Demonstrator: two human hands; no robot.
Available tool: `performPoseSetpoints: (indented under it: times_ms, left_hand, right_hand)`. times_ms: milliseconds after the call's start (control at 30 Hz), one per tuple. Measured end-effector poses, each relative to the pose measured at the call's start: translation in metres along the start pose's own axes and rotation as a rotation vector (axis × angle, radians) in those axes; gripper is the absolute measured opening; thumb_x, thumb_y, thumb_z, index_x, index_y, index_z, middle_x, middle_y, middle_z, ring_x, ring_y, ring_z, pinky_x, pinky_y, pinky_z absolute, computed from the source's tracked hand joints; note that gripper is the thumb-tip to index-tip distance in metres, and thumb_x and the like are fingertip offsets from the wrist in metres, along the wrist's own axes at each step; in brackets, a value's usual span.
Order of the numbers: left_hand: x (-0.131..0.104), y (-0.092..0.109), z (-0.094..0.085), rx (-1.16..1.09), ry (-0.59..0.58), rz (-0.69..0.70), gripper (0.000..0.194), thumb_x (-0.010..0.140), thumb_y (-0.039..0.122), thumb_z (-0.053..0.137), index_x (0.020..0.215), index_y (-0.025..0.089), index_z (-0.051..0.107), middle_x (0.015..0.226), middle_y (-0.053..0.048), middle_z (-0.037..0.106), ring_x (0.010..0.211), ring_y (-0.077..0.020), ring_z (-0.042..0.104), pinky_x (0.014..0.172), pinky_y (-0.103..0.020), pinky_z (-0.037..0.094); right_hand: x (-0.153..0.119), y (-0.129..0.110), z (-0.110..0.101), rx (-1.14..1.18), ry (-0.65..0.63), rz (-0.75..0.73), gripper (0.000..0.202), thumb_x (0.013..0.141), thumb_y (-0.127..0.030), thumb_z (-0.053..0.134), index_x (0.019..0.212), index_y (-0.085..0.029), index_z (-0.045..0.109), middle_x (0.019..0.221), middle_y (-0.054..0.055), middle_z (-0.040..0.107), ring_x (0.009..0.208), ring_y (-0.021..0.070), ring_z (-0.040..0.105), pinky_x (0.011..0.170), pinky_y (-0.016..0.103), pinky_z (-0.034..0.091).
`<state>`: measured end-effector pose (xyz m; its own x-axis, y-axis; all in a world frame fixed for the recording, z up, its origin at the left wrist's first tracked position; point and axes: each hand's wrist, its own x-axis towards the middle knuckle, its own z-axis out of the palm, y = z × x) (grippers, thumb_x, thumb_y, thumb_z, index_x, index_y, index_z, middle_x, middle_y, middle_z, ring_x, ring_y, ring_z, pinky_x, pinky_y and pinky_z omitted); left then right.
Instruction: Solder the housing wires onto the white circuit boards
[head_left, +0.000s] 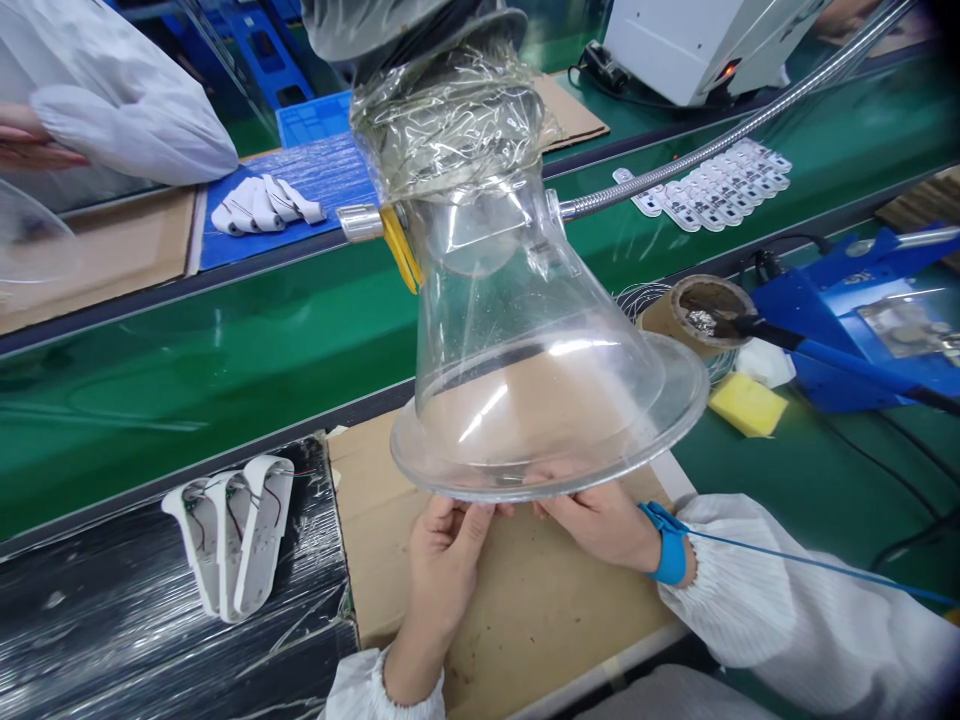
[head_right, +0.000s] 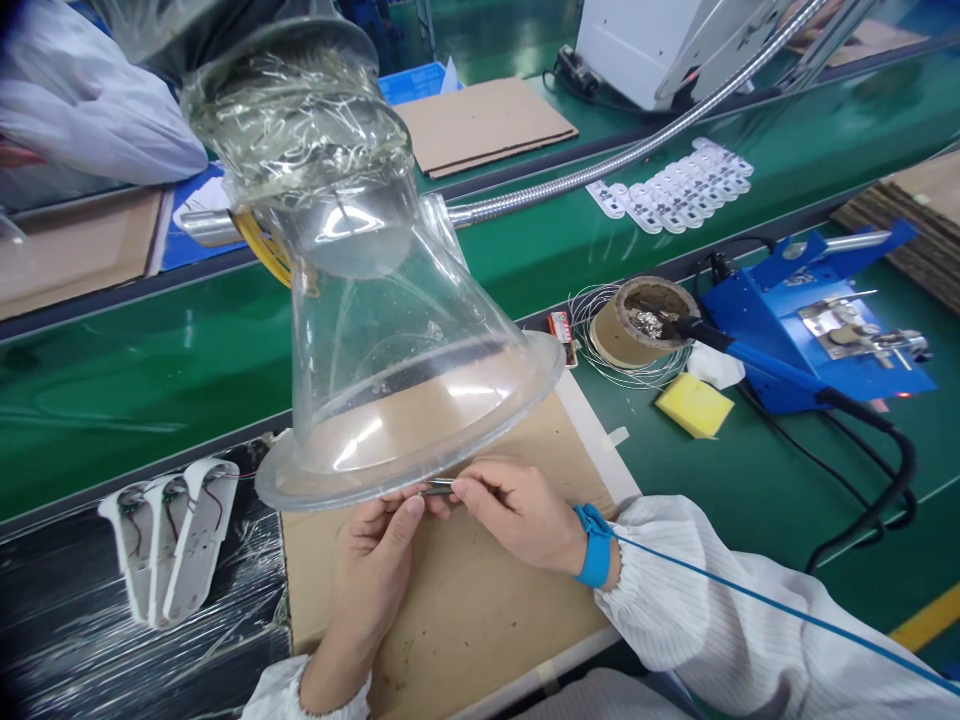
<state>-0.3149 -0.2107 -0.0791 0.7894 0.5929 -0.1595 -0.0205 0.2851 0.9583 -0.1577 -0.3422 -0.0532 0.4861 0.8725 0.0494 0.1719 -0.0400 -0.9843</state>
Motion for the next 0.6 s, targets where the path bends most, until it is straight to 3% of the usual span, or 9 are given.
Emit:
performPoseSetpoints:
  times_ms: [600]
  left_hand:
    - [0.0017,0.0025,0.0038,0.040,-0.007,0.030,0.014,0.103,0.034,0.072,0.107,0.022,0.078,0.089,-0.002,0.080,0.083,-0.0138,0.075,0.083,-0.024,0.060]
  right_hand:
    - [0.0002,-0.0018,0.0011,0.070,-0.004,-0.002,0.033,0.108,-0.030,0.055,0.081,-0.020,0.071,0.081,0.000,0.074,0.076,0.0131,0.063,0.075,0.027,0.047]
